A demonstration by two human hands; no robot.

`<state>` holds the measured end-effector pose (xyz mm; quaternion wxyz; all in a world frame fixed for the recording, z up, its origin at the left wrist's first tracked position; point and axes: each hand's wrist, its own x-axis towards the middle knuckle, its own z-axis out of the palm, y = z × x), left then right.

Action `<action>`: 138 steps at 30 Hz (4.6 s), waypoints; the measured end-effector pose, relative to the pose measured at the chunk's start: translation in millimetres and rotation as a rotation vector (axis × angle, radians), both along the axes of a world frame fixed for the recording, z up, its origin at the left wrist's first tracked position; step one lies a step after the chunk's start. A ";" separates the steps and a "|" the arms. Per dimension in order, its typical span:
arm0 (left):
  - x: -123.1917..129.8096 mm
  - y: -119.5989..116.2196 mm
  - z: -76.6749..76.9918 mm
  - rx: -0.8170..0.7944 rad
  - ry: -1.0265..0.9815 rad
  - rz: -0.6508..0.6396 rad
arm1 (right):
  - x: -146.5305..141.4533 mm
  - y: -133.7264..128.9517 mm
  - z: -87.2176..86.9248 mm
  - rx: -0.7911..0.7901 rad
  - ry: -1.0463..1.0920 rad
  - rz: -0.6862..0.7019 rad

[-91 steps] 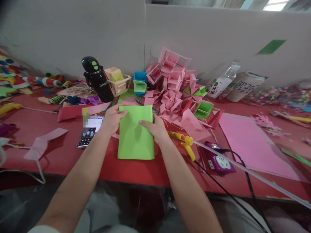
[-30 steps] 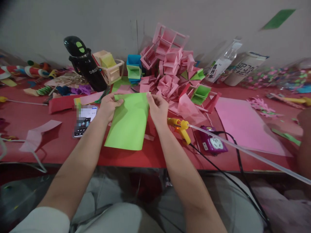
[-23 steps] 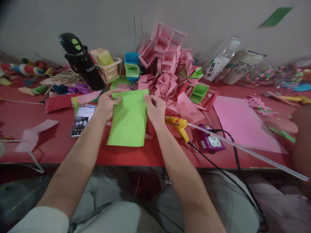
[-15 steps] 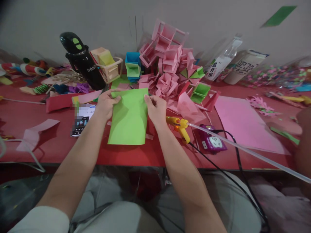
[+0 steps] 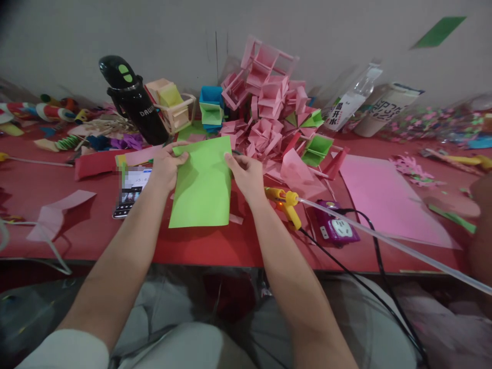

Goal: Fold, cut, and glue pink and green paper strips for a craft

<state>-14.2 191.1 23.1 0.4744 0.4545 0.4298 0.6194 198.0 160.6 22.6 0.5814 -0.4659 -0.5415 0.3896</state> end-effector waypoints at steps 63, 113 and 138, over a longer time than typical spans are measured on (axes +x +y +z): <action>0.9 6.2 -8.8 0.127 0.850 0.089 | -15.8 -9.2 1.6 -0.189 -0.543 0.309; 5.1 -15.2 15.7 0.418 1.108 -0.024 | -10.0 -8.6 13.1 0.079 -0.218 -0.015; -15.8 -20.2 34.4 0.309 0.545 0.490 | -14.8 -7.7 4.7 -0.060 -0.006 0.161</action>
